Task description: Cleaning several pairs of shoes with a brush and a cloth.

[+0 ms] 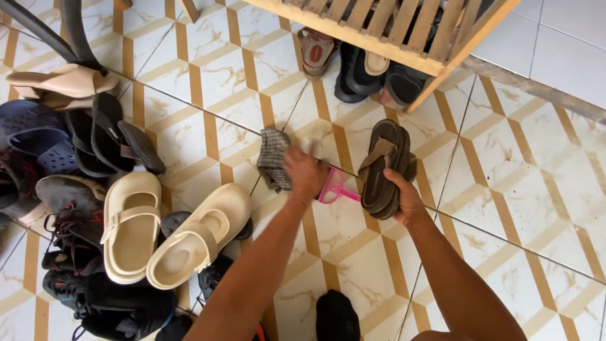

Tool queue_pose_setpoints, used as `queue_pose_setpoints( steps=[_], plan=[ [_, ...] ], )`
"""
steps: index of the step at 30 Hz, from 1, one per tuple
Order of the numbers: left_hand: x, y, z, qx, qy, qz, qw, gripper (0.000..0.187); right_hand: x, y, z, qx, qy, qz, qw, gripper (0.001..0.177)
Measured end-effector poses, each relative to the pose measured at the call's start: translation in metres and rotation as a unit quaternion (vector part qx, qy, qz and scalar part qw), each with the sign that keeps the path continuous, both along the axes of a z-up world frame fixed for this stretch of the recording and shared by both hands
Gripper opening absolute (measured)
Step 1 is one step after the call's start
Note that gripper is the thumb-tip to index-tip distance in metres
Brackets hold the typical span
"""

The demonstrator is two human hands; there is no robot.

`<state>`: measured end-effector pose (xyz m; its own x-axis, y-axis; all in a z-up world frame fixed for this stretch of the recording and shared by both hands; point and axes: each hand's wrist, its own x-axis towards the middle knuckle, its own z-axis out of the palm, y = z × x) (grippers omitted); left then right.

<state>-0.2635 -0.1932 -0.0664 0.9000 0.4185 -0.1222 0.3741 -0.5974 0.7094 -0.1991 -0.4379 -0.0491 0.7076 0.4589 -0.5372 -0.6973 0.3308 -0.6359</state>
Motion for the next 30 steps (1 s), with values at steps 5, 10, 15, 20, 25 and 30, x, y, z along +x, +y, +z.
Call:
queue_pose_setpoints(
  steps=[5,10,15,20,25,30],
  plan=[
    [-0.020,0.057,-0.061,0.196,0.081,0.005,0.977,0.066,0.019,0.020,-0.006,0.010,-0.033,0.048,0.998,0.034],
    [-0.060,0.018,0.055,0.099,0.229,-0.090,0.964,0.067,0.018,0.042,0.001,-0.020,-0.039,0.095,0.995,0.035],
    [-0.023,0.027,-0.004,0.006,0.212,-0.077,0.974,0.077,0.021,0.060,-0.005,-0.026,-0.019,0.163,0.986,0.039],
    [0.001,0.044,0.060,-0.486,-0.058,0.021,0.872,0.095,0.010,0.119,0.010,-0.057,-0.131,0.176,0.974,0.064],
    [-0.007,0.068,0.091,-0.536,0.010,0.116,0.836,0.111,0.013,0.143,0.026,-0.035,-0.167,0.215,0.962,0.066],
    [0.014,0.104,0.059,-0.335,-0.015,0.208,0.919,0.112,0.029,0.183,0.065,-0.192,-0.458,0.189,0.847,0.069]
  ],
)
